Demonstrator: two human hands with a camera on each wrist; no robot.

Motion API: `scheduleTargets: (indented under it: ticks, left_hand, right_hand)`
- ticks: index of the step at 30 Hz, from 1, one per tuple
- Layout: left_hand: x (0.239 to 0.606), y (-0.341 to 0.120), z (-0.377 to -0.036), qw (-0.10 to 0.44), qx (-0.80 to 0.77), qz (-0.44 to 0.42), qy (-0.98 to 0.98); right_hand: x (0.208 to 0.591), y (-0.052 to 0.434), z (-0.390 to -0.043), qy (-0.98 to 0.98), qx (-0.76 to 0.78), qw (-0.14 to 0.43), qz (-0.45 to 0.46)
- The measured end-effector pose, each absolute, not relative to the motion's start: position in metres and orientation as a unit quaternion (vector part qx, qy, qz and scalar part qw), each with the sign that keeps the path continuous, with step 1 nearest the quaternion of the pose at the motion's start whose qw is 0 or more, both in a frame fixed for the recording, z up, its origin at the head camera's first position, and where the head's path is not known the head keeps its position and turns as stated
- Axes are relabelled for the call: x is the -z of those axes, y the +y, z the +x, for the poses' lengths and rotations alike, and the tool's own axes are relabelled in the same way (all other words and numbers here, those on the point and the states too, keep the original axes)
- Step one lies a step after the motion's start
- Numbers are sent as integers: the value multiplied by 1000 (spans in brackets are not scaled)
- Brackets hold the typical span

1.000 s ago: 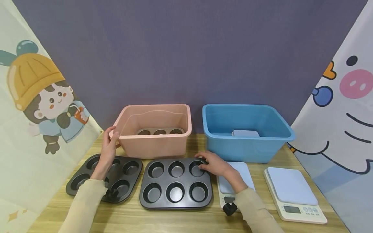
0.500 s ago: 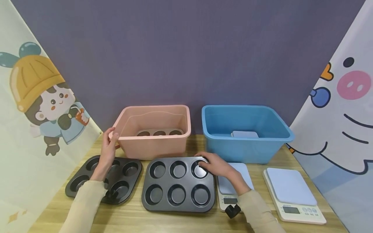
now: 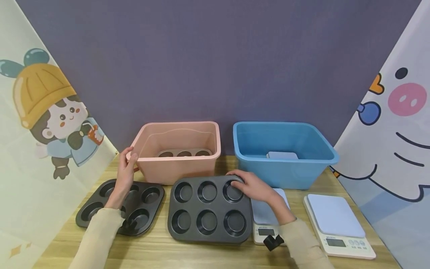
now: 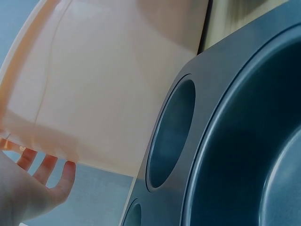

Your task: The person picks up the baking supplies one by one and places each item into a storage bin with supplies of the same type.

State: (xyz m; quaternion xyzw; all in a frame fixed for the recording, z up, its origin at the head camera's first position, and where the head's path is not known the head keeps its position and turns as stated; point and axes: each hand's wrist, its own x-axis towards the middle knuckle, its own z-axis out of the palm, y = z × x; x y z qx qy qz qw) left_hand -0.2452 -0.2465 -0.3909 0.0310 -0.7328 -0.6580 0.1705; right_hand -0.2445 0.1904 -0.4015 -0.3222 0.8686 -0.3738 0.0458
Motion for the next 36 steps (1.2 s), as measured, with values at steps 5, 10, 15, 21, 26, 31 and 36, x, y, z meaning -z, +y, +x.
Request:
scheduleTargets:
  ticks: [5, 10, 15, 21, 26, 31, 36]
  left_hand:
    - [390, -246, -245, 166, 663, 26, -730]
    - [395, -248, -250, 160, 670, 26, -724]
    - [407, -255, -258, 157, 666, 32, -728]
    - [402, -253, -251, 159, 671, 17, -724]
    - [395, -247, -243, 157, 666, 5, -729]
    - [395, -245, -242, 158, 664, 5, -731]
    - [401, -247, -245, 160, 670, 7, -725]
  right_hand:
    - [389, 198, -242, 871, 387, 15, -302]
    - [375, 205, -234, 874, 403, -8, -272]
    - [360, 204, -223, 864, 429, -18, -262]
    - [342, 198, -213, 853, 450, -30, -262]
    - [328, 196, -211, 854, 448, -69, -256]
    - [313, 197, -216, 857, 435, -110, -255]
    - [299, 198, -223, 864, 416, -133, -250]
